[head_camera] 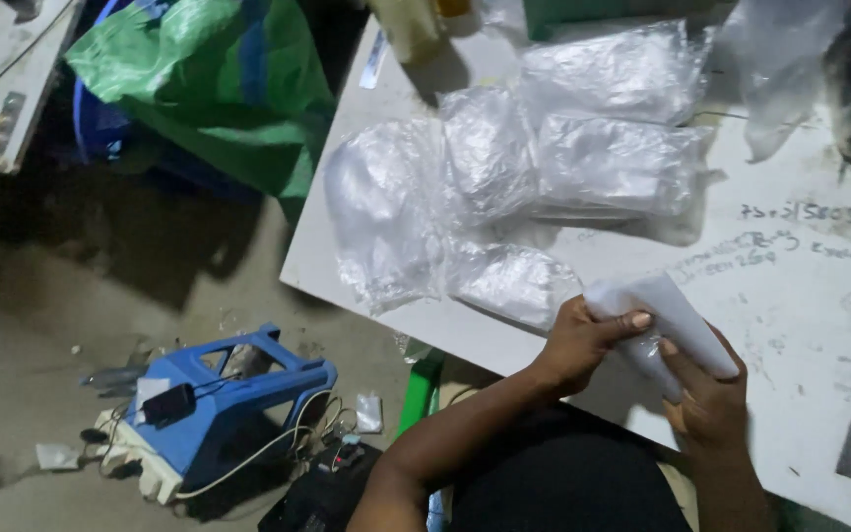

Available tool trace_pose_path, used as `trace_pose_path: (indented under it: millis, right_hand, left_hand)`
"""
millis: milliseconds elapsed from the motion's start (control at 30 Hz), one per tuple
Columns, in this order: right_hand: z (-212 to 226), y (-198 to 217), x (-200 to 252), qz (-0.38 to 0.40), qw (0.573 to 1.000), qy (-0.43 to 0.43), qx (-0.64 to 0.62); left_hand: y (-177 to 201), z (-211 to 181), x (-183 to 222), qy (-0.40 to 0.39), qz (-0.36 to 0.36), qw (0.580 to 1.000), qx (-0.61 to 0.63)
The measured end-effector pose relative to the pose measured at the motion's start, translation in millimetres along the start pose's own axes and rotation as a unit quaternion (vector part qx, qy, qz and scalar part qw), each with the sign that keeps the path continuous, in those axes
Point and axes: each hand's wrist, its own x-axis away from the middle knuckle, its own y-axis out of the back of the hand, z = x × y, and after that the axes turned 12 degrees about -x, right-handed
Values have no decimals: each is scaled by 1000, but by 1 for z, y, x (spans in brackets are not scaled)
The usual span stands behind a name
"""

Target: Collecting plastic bags from a production machine, stacking them, and stuffing them into a larger plastic bag for bulk shipment.

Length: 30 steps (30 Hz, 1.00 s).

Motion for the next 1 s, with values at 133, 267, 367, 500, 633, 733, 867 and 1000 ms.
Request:
trace_pose_path:
  millis: [133,267,367,500,633,733,867,1000]
  right_hand:
    - [34,-39,22,-42,986,-47,152]
    - [23,-17,9,-44,981,78,172]
    - [23,-16,8,-49,974,128,180]
    - [19,-18,13,-26,973,121,194]
    - [25,-29,26,-44,976,47,210]
    - [10,-8,20,-31,984,67,163]
    - [19,25,3,-100,968,112,202]
    - [29,116,-36,-217,929,278,109]
  left_hand:
    - [64,-49,10,-85,-42,983,-158]
    - [153,-92,19,-250,-358,875,-208]
    - [203,-117,25,-221,-521,764,-311]
    - [246,-120,21,-81,-528,742,-406]
    - [229,-113,29,-282,-499,552,-606]
    - [163,-119,36,-428,-448,482,-620]
    - [78,-85,30,-311,-231,774,-501]
    - [19,-36,-12,45,37,984,-170]
